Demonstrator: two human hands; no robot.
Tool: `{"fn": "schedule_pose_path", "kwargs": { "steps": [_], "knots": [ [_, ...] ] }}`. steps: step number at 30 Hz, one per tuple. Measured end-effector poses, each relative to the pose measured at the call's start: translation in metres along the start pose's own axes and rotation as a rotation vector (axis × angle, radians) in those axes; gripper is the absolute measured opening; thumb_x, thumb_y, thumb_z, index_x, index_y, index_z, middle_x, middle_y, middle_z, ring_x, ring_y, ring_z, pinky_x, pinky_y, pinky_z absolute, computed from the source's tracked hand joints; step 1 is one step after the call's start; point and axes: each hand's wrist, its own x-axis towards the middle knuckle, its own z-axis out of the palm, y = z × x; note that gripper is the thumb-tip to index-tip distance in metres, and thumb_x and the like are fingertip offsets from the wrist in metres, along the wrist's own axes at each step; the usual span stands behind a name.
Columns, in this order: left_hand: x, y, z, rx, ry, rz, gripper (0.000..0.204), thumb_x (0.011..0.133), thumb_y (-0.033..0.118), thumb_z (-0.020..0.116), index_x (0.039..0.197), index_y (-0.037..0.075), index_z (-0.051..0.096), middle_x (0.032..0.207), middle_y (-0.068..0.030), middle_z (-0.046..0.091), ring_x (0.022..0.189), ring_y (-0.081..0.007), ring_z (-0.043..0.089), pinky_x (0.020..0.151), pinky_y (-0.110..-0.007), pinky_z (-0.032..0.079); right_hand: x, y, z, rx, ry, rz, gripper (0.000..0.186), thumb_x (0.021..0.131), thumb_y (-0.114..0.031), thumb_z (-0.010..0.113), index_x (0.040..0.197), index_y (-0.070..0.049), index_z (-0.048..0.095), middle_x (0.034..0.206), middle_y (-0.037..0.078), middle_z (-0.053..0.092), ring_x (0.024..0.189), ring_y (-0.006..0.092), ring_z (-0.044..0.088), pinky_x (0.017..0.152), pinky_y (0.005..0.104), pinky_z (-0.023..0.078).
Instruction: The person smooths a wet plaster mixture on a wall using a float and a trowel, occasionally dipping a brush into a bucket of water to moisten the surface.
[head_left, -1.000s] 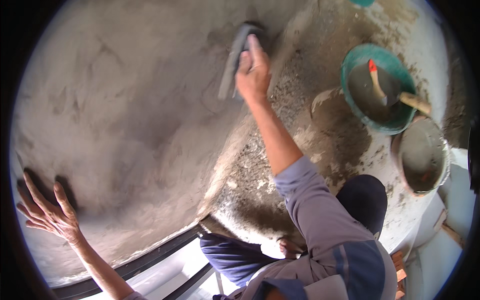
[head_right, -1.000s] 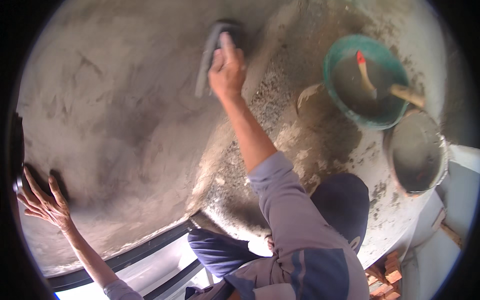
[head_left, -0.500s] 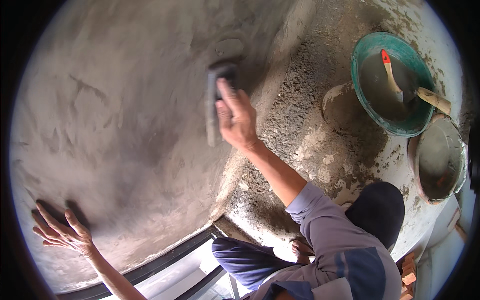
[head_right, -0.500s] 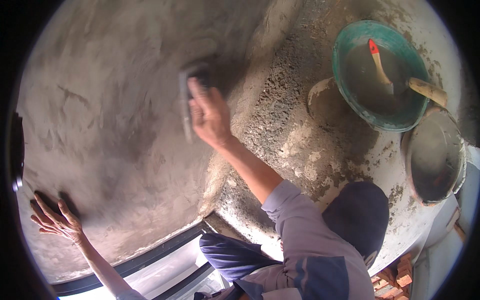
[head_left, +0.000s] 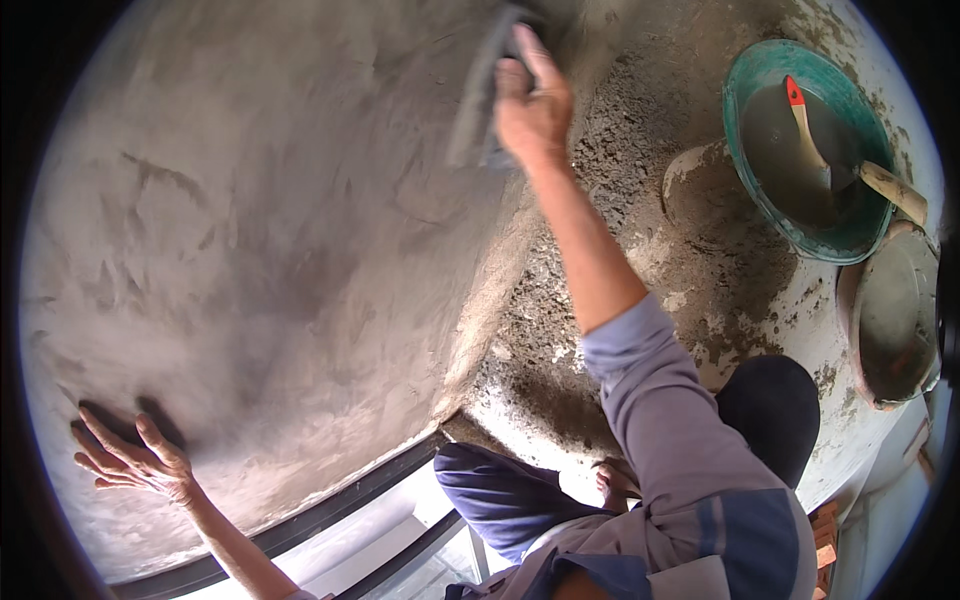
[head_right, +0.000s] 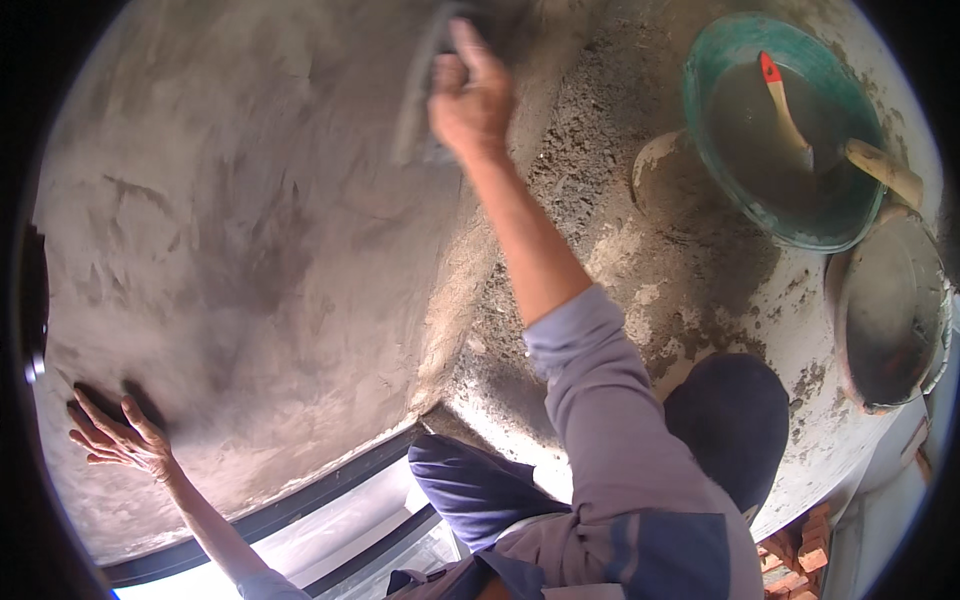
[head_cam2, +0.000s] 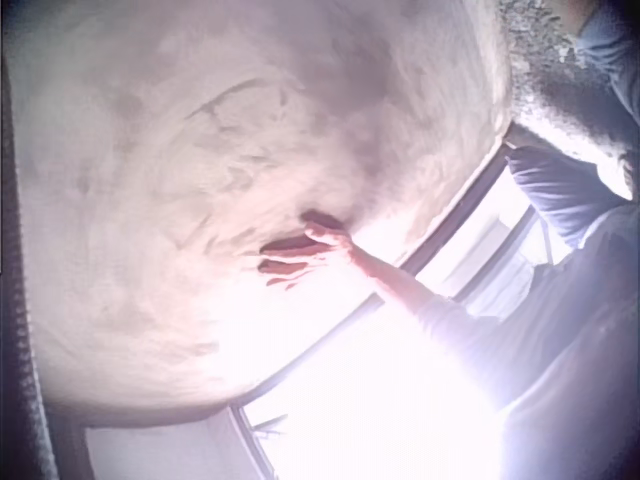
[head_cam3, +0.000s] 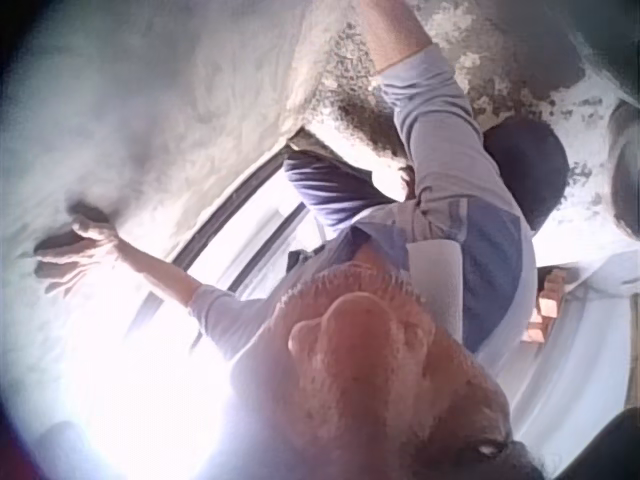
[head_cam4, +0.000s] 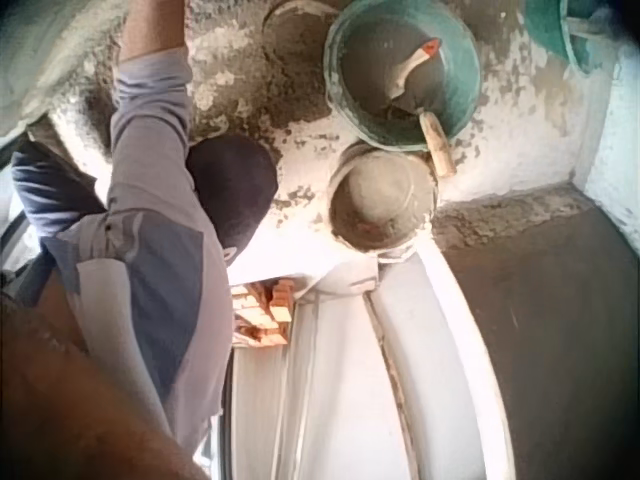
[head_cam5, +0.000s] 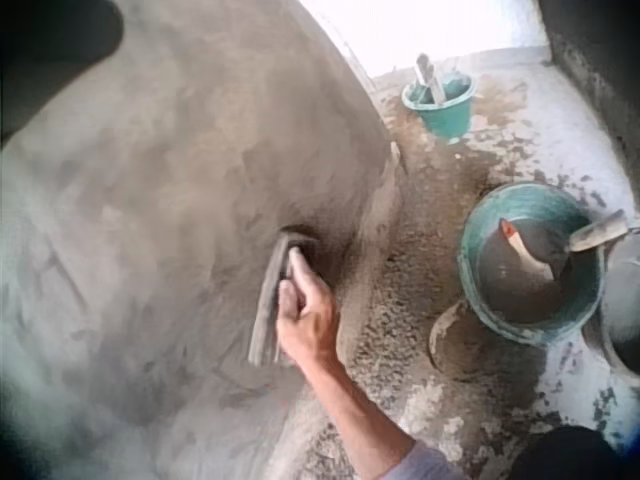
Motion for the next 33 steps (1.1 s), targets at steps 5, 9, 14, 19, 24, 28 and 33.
{"fn": "schedule_pose_path", "kwargs": {
  "steps": [5,9,14,19,24,28,33],
  "knots": [
    [0.003,-0.002,-0.010,0.018,-0.018,-0.014,0.079,0.093,0.077,0.033,0.155,0.027,0.038,0.161,-0.0100,0.030,0.149,-0.0435,0.018,0.111,-0.076,0.008,-0.094,0.062,0.049,0.139,-0.105,-0.403,0.051,0.098,-0.018,0.061,0.147,-0.013,0.048,0.141,0.024,0.053,0.128,0.0288,0.056,0.107,0.0429,0.048],
    [-0.002,-0.006,-0.002,0.023,-0.011,-0.005,0.079,0.093,0.076,0.034,0.155,0.028,0.037,0.161,-0.0102,0.029,0.149,-0.0437,0.017,0.111,-0.076,0.007,-0.015,0.016,0.032,-0.016,0.102,-0.373,0.044,0.094,-0.013,0.062,0.138,-0.013,0.057,0.098,0.015,0.067,0.087,0.0284,0.068,0.079,0.0399,0.057],
    [0.001,-0.001,-0.006,0.024,-0.015,-0.018,0.080,0.093,0.076,0.033,0.155,0.026,0.039,0.161,-0.0102,0.027,0.149,-0.0438,0.016,0.111,-0.075,0.008,-0.072,0.044,0.051,0.038,0.158,-0.395,0.046,0.094,-0.012,0.062,0.139,-0.014,0.057,0.104,0.019,0.067,0.107,0.0311,0.066,0.091,0.0417,0.055],
    [-0.002,-0.004,-0.008,0.018,-0.026,-0.005,0.079,0.093,0.077,0.033,0.155,0.028,0.039,0.162,-0.0097,0.027,0.149,-0.0438,0.016,0.111,-0.076,0.007,-0.046,0.029,0.049,0.000,0.111,-0.485,0.044,0.090,-0.012,0.067,0.133,-0.017,0.063,0.089,0.012,0.067,0.075,0.0268,0.069,0.065,0.0381,0.058],
    [0.003,0.002,-0.001,0.016,-0.007,-0.029,0.079,0.093,0.078,0.032,0.155,0.029,0.037,0.162,-0.0090,0.027,0.150,-0.0433,0.014,0.111,-0.076,0.005,-0.050,0.031,0.042,-0.007,0.163,-0.299,0.043,0.094,-0.016,0.064,0.136,-0.013,0.060,0.096,0.016,0.069,0.088,0.0278,0.068,0.078,0.0389,0.055],
    [0.002,-0.005,-0.013,0.023,-0.021,-0.020,0.080,0.093,0.076,0.034,0.156,0.027,0.036,0.162,-0.0094,0.027,0.150,-0.0426,0.014,0.112,-0.075,0.005,-0.088,0.021,0.057,0.000,0.001,-0.458,0.048,0.091,-0.010,0.065,0.139,-0.011,0.058,0.105,0.017,0.071,0.094,0.0282,0.070,0.090,0.0395,0.056],
    [0.004,0.007,0.001,-0.018,-0.006,-0.008,0.079,0.094,0.075,0.034,0.156,0.027,0.036,0.162,-0.0098,0.027,0.150,-0.0426,0.014,0.112,-0.075,0.004,0.017,0.015,0.005,-0.023,0.057,-0.125,0.044,0.097,-0.014,0.059,0.139,-0.002,0.054,0.131,0.020,0.064,0.125,0.0290,0.060,0.107,0.0392,0.048]
  ]
}}
